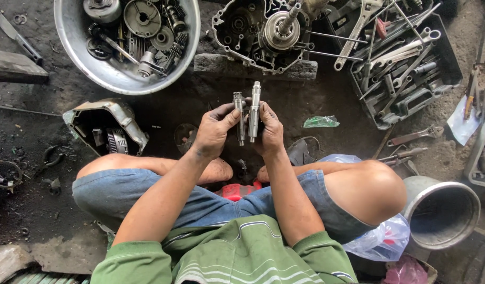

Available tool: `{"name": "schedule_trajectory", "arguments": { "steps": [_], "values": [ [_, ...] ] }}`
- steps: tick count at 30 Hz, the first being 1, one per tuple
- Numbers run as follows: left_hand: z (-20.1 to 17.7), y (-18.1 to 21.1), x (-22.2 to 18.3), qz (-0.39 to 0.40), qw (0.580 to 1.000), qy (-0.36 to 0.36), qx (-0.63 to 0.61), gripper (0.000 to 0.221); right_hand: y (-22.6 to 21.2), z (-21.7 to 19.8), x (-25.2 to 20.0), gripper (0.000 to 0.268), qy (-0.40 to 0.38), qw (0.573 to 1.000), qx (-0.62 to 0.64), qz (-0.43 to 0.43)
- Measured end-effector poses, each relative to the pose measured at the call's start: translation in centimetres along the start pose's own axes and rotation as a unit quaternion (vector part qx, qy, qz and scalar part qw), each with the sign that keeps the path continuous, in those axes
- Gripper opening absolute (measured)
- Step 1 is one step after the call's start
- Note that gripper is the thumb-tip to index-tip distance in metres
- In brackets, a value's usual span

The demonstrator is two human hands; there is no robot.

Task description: The person sits on the ground and uses pliers to remove a small metal clip from a cylindrical engine component. They then handle the separated parts, rotating and comparing them before placing them on the ground.

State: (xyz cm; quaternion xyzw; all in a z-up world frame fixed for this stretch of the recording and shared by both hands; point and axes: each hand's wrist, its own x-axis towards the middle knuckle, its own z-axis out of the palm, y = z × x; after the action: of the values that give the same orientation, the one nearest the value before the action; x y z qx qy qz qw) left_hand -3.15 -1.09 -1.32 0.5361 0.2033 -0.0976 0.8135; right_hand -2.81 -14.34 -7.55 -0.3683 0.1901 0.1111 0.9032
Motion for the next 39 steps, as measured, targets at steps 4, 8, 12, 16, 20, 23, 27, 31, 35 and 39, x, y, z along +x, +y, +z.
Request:
{"name": "schedule_trajectory", "arguments": {
  "steps": [4,8,12,16,20,23,27,31,35,39],
  "values": [
    [-0.2,-1.4,0.5,0.035,0.999,0.030,-0.010,0.023,-1.1,2.3,-0.9,0.043,0.013,1.000,0.004,-0.010],
    [0.3,-0.9,0.4,0.057,0.997,0.043,-0.010,0.028,-0.5,2.0,-0.8,0.042,0.032,0.999,-0.008,-0.013],
    [0.2,-1.5,0.4,0.057,0.998,0.032,0.000,0.026,0.3,1.0,-0.5,0.037,0.054,0.998,-0.007,-0.011],
    [-0.3,-2.2,0.7,0.062,0.998,0.021,0.002,0.023,0.5,1.2,-0.6,0.035,0.060,0.998,0.008,-0.016],
    [-0.1,-2.1,0.5,0.055,0.998,0.022,-0.009,0.024,0.7,1.0,-0.6,0.035,0.056,0.998,0.014,-0.020],
    [0.0,-1.9,0.3,0.051,0.998,0.025,-0.017,0.027,0.4,1.4,-0.8,0.034,0.058,0.998,0.013,-0.022],
    [-0.2,-2.8,0.5,0.040,0.998,0.032,-0.031,0.029,0.4,1.4,-1.0,0.035,0.053,0.998,0.008,-0.030],
    [0.0,-3.5,0.4,0.035,0.998,0.032,-0.050,0.028,0.5,1.6,-1.2,0.037,0.057,0.998,0.003,-0.039],
    [-0.1,-4.0,0.3,0.029,0.997,0.031,-0.060,0.029,0.5,1.5,-1.3,0.038,0.059,0.997,-0.007,-0.041],
    [-0.4,-4.5,0.4,0.012,0.998,0.031,-0.060,0.031,0.4,1.7,-1.4,0.039,0.061,0.997,-0.016,-0.039]
  ]
}}
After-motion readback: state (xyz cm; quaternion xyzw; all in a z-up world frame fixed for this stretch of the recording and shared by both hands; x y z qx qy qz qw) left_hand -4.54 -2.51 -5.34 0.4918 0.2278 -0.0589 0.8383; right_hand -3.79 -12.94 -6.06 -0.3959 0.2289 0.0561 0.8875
